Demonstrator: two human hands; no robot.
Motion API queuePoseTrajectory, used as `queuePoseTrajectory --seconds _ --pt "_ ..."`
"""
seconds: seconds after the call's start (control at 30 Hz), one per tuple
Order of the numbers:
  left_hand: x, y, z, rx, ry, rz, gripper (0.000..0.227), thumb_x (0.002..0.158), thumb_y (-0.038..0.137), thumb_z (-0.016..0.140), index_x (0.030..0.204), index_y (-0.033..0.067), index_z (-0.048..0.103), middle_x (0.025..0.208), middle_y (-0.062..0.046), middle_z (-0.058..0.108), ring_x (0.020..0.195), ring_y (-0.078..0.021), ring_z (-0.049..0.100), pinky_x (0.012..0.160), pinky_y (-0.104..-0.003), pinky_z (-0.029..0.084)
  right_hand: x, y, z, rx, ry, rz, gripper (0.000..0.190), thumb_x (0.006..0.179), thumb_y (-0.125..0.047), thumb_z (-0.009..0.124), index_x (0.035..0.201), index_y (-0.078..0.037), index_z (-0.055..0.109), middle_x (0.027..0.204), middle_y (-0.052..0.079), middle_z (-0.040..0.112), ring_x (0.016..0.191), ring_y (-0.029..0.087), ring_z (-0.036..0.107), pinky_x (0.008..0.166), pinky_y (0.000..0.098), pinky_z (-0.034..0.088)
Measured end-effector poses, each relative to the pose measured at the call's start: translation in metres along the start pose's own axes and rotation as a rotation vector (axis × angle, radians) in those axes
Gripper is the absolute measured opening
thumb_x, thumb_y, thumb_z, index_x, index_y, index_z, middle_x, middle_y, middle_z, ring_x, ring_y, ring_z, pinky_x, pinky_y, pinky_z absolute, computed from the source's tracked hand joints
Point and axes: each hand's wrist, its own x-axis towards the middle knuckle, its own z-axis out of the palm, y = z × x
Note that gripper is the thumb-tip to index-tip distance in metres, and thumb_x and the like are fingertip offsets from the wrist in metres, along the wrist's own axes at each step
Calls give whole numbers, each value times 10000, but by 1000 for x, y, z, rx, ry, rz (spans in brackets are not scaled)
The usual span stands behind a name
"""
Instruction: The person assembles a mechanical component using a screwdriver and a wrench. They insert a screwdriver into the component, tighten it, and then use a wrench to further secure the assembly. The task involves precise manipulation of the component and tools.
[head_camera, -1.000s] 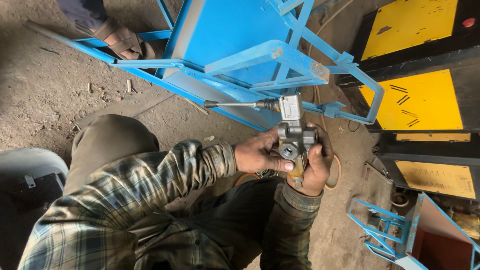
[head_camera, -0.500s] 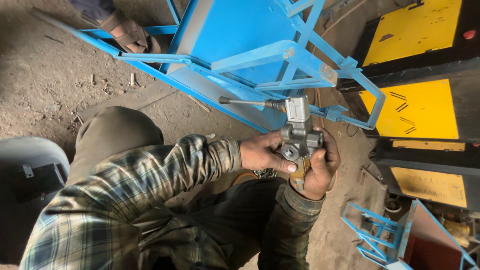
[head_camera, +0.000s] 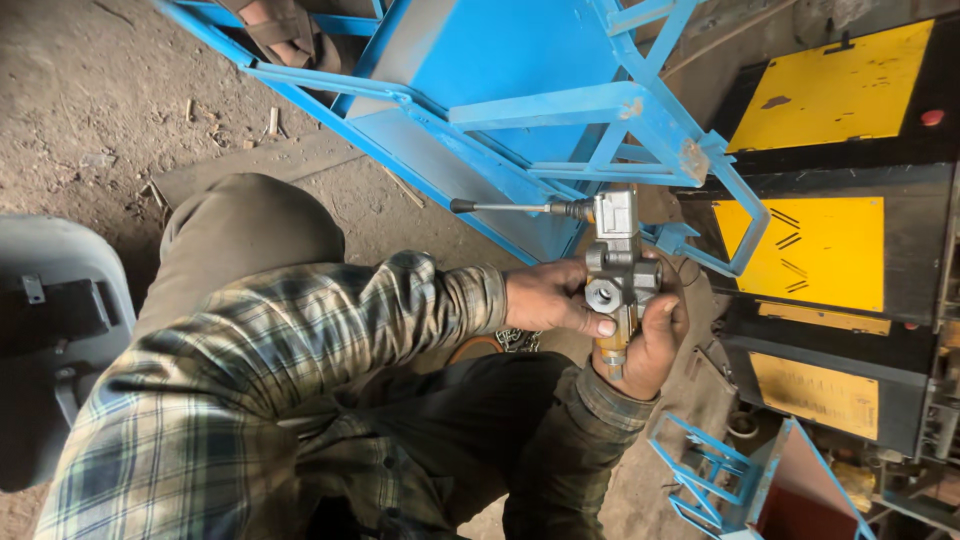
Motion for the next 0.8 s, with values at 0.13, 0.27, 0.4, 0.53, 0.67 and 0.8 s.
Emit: queuePoseTrajectory --seconds 0.13,0.27,0.4,0.53,0.67,0.8 --pt "-1 0 0 17 80 -35 656 882 197 804 1456 53 519 1336 -69 655 1279 -201 582 1140 -376 453 1 1 0 -30 14 31 583 1087 -432 604 1364 79 568 1191 145 686 1054 221 680 955 360 565" --pt "-2 4 1 -130 98 -99 600 891 202 802 1411 24 561 1270 -83 678 1224 -233 615 1091 -416 490 3 0 -2 -17 -11 56 504 1144 -399 592 1272 88 566 1106 149 685 980 210 679 893 333 561" --pt "-6 9 3 -40 218 -238 639 857 242 799 1425 78 557 1215 -90 667 1123 -238 581 965 -418 510 1 -3 1 -67 25 75 535 1111 -409 564 1349 69 592 1047 129 695 880 186 675 702 288 530" --pt "-5 10 5 -43 205 -172 659 848 290 813 1413 68 556 1292 -80 678 1248 -234 601 1084 -407 471 2 -8 6 -107 50 103 526 1098 -431 533 1321 41 603 1021 100 698 757 140 639 587 258 480" --pt "-1 8 6 15 205 -120 676 879 302 802 1434 26 533 1346 -105 661 1316 -240 577 1139 -400 437 -1 -6 8 -339 101 58 531 1144 -470 475 1220 29 640 976 70 677 730 104 587 513 233 399" --pt "1 5 10 -2 253 -93 795 819 339 825 1444 2 467 1310 -155 662 1262 -274 613 1062 -448 515 2 0 -2 -44 100 136 473 1137 -439 495 1188 -1 667 931 68 681 659 116 565 497 244 381"
